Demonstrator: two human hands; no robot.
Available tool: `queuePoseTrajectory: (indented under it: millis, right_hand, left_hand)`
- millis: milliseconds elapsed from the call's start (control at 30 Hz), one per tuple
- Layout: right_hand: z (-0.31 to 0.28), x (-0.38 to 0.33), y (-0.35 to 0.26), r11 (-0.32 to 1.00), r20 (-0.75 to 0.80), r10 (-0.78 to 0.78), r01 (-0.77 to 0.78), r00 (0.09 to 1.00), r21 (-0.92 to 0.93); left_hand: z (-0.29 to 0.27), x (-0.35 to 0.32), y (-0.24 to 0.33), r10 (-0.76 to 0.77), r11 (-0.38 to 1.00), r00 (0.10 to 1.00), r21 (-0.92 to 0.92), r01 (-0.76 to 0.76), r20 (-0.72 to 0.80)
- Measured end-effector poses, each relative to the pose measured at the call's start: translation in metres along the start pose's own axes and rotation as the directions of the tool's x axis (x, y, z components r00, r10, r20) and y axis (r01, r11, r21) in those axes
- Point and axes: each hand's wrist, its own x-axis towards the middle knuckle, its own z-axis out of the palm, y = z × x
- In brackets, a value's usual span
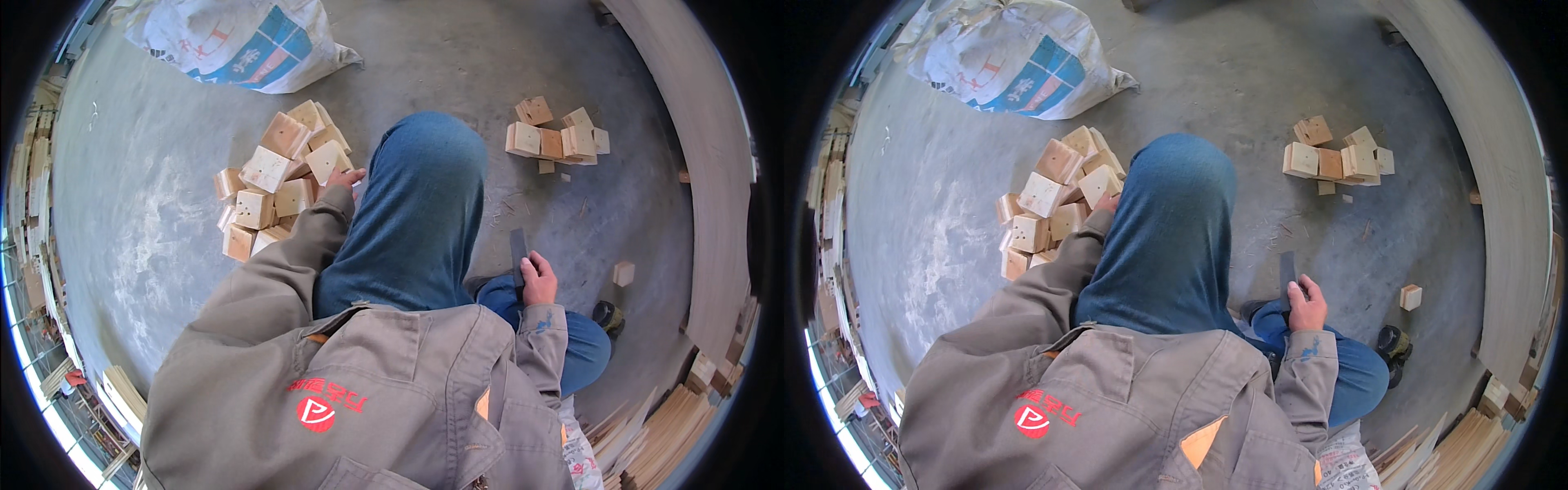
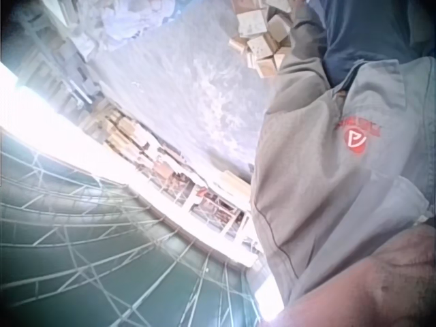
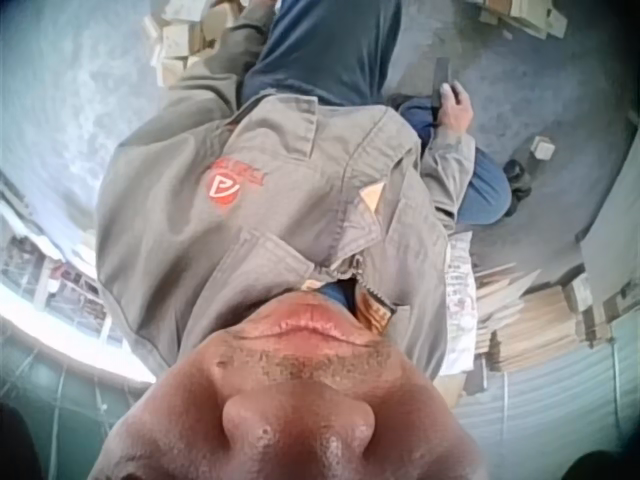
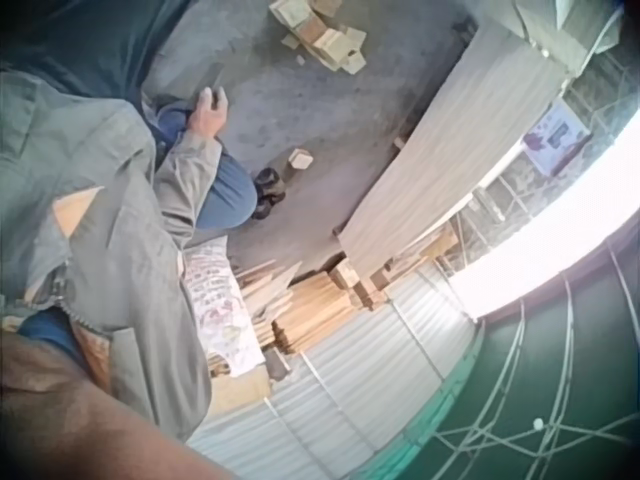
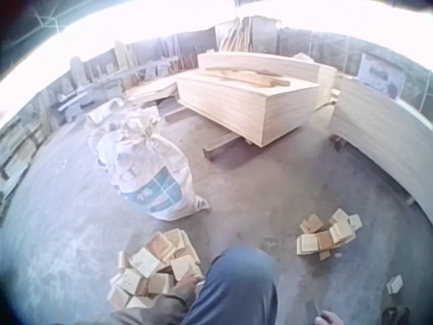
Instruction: The person sits on the floor and sands small wooden blocks using a sanding block. They repeatedly pick up blocks, sand their surfaces, and place them back into a pile.
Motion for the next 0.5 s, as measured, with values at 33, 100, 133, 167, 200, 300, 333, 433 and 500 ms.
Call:
queuePoseTrajectory:
  millis: [33,100,133,167,200,300,333,433,500]
  right_hand:
    - [-0.001,-0.001,-0.002,0.999,0.006,-0.004,0.004,1.000,-0.036]
    - [-0.002,0.001,0.006,1.000,-0.004,-0.011,0.011,1.000,0.000]
    - [-0.003,0.003,0.011,1.000,-0.008,-0.015,0.015,1.000,0.018]
    - [-0.004,0.004,0.016,1.000,-0.032,-0.014,0.015,0.999,0.012]
    - [-0.005,0.004,0.019,1.000,-0.042,-0.014,0.015,0.999,0.014]
    - [-0.007,0.001,0.015,1.000,-0.045,-0.013,0.012,0.999,-0.015]
    - [-0.008,-0.001,0.013,0.999,-0.046,-0.013,0.011,0.999,-0.032]
    - [0.002,0.002,0.014,1.000,0.009,-0.006,0.005,1.000,0.030]
    - [0.001,0.002,0.014,1.000,-0.014,-0.010,0.011,1.000,0.025]
  left_hand:
    - [0.000,0.005,-0.002,-0.027,1.000,0.999,-0.003,0.027,-0.021]
    - [-0.003,0.011,0.004,-0.056,0.998,0.996,0.027,0.058,-0.064]
    - [-0.002,0.012,0.006,-0.075,0.997,0.992,0.020,0.077,-0.099]
    - [0.011,0.002,0.026,-0.104,0.994,0.985,-0.031,0.101,-0.137]
    - [0.011,-0.005,0.034,-0.127,0.989,0.980,-0.096,0.112,-0.157]
    - [-0.001,-0.012,0.035,-0.180,0.935,0.972,-0.331,0.123,-0.148]
    - [-0.007,-0.008,0.033,-0.203,0.930,0.965,-0.340,0.138,-0.164]
    - [-0.082,0.041,-0.007,-0.284,0.894,0.940,-0.407,0.187,-0.190]
    - [-0.075,0.047,-0.005,-0.290,0.847,0.947,-0.499,0.185,-0.142]
